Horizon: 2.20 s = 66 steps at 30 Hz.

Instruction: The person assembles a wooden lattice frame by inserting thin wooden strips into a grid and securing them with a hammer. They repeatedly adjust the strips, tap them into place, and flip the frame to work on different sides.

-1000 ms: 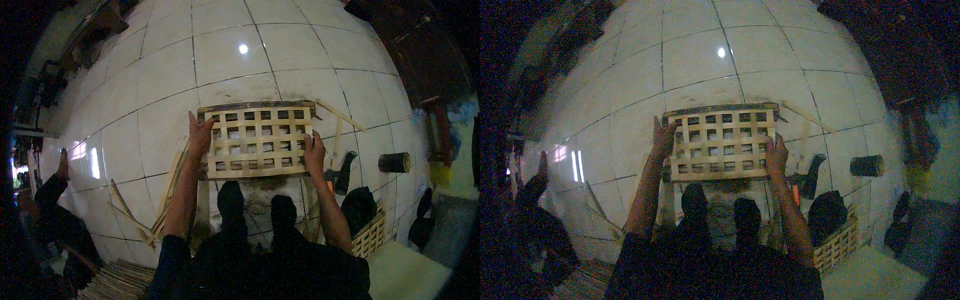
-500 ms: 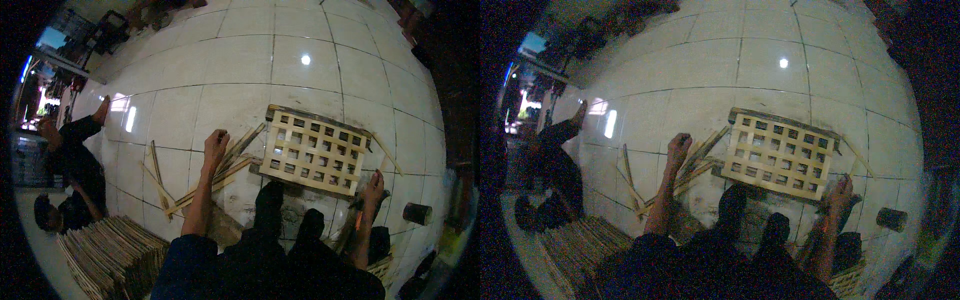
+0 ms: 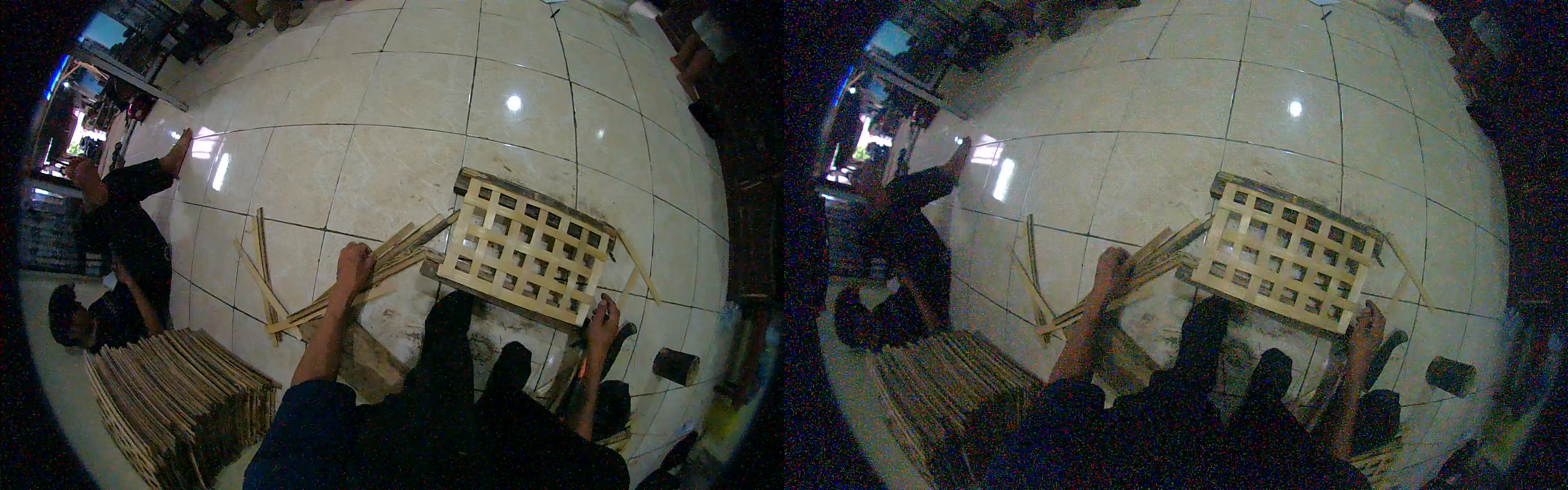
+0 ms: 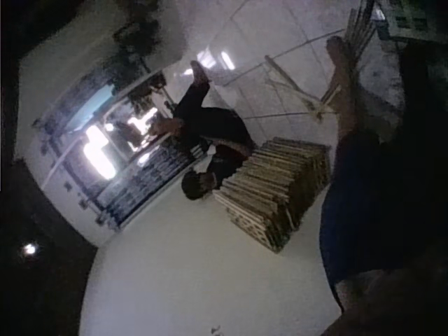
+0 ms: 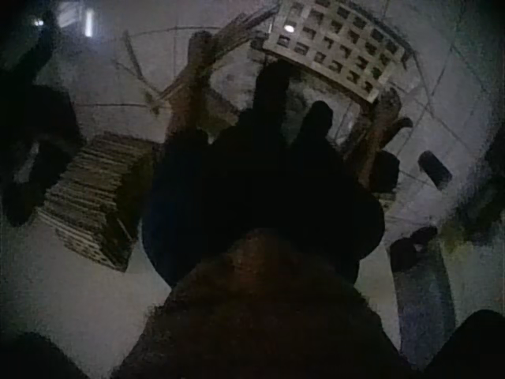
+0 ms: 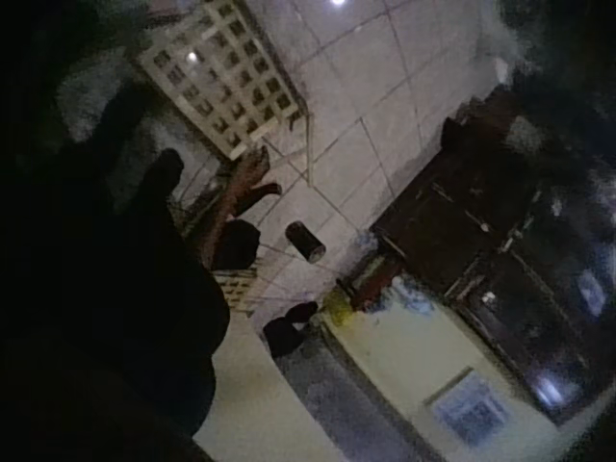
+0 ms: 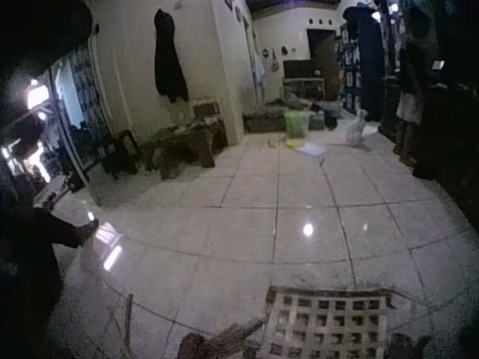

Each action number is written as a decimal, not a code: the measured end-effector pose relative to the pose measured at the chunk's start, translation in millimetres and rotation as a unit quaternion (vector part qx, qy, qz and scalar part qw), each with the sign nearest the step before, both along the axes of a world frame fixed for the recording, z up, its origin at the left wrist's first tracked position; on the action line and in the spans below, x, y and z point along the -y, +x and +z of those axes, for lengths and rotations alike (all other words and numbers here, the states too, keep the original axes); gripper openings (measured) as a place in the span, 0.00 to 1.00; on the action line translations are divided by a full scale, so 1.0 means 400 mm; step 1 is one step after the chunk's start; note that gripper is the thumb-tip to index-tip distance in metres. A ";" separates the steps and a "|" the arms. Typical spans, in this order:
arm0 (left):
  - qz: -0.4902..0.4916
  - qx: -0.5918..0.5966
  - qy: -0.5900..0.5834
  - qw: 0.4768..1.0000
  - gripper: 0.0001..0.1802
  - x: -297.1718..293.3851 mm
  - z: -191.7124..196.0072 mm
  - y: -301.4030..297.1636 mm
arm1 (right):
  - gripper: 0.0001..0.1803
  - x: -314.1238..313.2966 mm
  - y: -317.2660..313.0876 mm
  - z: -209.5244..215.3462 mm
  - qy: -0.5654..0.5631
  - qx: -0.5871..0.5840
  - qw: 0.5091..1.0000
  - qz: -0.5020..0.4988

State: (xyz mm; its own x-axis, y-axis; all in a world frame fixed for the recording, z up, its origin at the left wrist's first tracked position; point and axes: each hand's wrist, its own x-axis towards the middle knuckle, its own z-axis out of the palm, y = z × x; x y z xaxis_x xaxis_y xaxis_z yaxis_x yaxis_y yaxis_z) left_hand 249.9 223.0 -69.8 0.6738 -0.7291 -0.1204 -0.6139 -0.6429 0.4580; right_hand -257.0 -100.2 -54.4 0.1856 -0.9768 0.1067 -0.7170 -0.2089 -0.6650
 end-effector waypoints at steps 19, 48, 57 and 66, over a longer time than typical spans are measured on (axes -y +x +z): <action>-0.082 0.183 -0.225 0.953 0.39 0.205 0.237 -0.213 | 0.17 -0.176 0.347 0.227 0.138 0.071 0.964 0.216; 0.458 0.123 -0.012 0.880 0.23 -0.669 -0.111 0.209 | 0.14 -0.354 0.358 0.176 0.271 -0.053 0.856 0.437; 0.366 0.174 -0.104 0.908 0.14 -0.483 0.015 0.183 | 0.15 -0.351 0.357 0.221 0.238 -0.090 0.871 0.419; 0.422 0.189 0.142 0.875 0.29 -0.545 -0.175 0.239 | 0.14 -0.346 0.338 0.203 0.249 -0.082 0.874 0.410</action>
